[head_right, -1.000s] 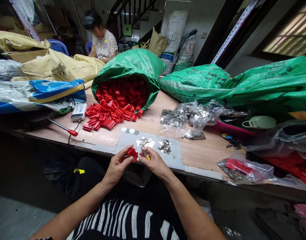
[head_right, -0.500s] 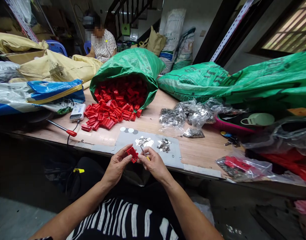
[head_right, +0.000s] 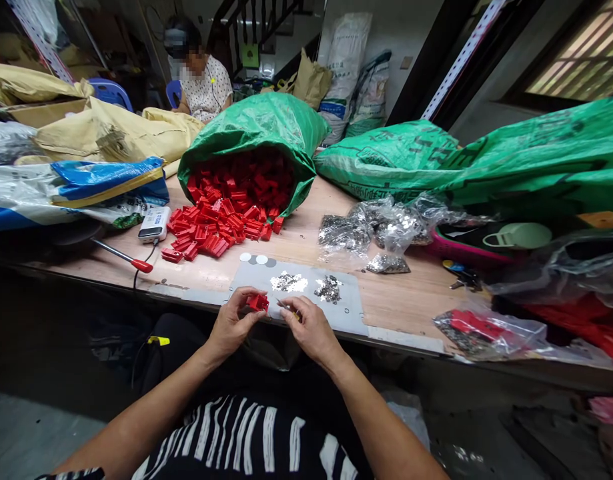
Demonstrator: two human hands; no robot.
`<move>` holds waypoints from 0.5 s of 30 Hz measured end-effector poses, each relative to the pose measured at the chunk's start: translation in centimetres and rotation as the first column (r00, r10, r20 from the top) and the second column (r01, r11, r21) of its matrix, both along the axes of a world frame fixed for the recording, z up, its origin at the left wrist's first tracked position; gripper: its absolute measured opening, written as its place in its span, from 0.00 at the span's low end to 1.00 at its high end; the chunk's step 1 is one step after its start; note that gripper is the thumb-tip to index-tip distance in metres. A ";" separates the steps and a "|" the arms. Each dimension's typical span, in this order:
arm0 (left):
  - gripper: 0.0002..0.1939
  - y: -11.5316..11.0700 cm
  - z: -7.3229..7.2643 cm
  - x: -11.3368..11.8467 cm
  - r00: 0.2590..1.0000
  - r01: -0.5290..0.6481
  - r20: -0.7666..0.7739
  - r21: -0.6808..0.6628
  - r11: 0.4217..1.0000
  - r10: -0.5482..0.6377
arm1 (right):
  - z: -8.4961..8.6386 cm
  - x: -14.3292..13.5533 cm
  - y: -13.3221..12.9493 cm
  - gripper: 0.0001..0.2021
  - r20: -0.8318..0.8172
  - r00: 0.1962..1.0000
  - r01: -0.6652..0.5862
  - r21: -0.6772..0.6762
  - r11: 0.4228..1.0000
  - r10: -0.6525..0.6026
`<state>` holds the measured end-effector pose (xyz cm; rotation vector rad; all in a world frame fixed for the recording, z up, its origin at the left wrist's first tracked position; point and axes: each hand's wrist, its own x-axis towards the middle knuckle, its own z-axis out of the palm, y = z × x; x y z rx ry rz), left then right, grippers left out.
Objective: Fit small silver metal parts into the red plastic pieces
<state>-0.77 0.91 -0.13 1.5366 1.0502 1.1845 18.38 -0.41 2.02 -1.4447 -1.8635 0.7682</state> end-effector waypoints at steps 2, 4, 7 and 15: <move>0.16 0.5 -0.1 -0.3 0.991 0.010 -0.136 0.045 0.999 -0.004 | 0.0 0.0 0.0 0.10 0.054 0.999 0.003 -0.017 1.000 -0.002; 0.16 0.8 -0.2 -0.4 0.975 0.023 -0.223 0.069 0.997 -0.007 | -0.1 -0.2 -0.1 0.09 0.093 0.996 0.003 -0.023 1.000 -0.001; 0.19 1.1 -0.4 -0.4 0.956 0.039 -0.293 0.113 0.993 -0.004 | -0.2 -0.3 0.0 0.06 0.128 0.992 -0.021 0.020 1.000 0.018; 0.21 1.6 -0.8 -0.6 0.951 0.075 -0.305 0.101 0.992 -0.041 | -0.1 -0.6 0.5 0.06 0.180 0.981 -0.088 0.083 0.993 0.072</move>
